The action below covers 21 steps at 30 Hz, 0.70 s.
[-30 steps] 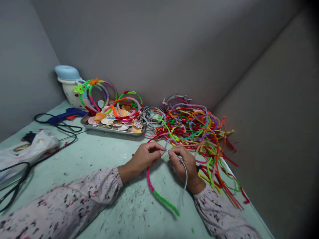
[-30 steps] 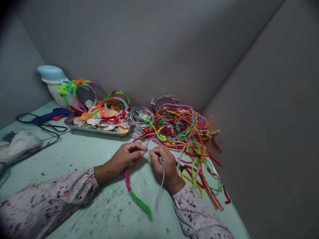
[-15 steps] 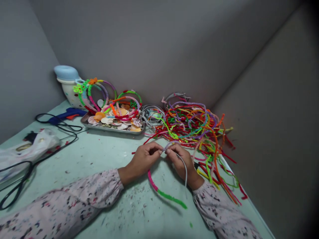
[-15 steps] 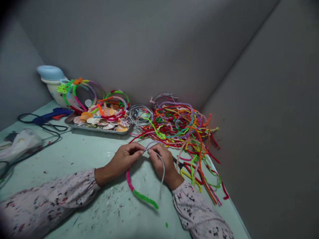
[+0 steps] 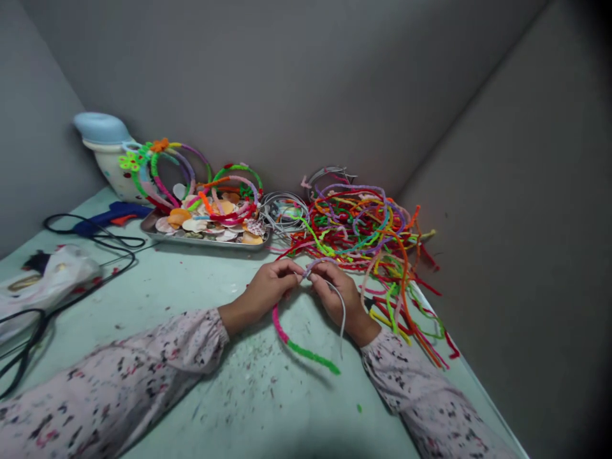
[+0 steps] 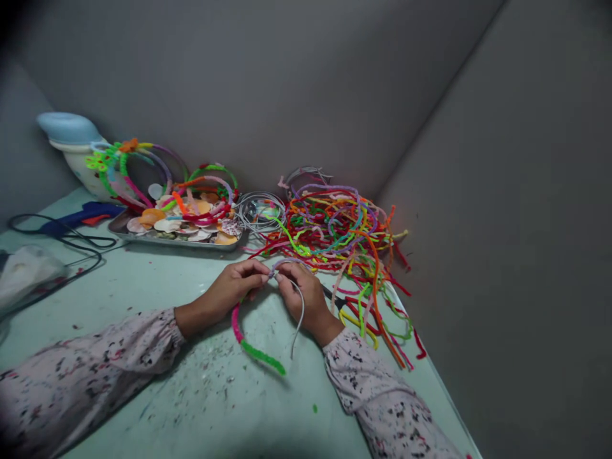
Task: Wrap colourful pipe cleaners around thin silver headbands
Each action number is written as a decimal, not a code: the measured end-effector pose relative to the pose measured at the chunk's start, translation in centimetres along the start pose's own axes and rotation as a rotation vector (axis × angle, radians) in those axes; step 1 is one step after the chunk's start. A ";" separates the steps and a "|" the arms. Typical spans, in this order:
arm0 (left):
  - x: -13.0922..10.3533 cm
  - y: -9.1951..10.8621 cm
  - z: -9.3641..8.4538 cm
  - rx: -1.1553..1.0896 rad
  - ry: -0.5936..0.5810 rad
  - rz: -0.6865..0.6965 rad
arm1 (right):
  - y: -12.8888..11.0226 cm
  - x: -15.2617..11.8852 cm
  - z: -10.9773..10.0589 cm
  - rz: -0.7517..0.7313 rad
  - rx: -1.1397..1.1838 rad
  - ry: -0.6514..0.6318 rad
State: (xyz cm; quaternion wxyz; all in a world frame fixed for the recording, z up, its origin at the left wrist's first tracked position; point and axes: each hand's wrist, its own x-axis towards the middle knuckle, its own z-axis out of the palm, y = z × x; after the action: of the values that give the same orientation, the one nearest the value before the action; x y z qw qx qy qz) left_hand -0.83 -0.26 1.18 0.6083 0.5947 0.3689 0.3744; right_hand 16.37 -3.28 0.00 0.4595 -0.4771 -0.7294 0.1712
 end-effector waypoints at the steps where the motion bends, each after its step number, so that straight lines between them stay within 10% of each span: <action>1: 0.0 0.1 0.0 -0.007 -0.001 -0.003 | 0.0 0.0 0.0 -0.014 -0.009 0.003; 21: 0.4 0.3 -0.3 0.020 -0.085 -0.095 | 0.2 0.1 -0.1 -0.180 0.053 -0.020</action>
State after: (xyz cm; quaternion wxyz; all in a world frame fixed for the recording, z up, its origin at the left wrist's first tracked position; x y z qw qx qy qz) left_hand -0.96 0.23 1.46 0.6346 0.5980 0.3743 0.3156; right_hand 16.52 -3.18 -0.04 0.4781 -0.3954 -0.7691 0.1534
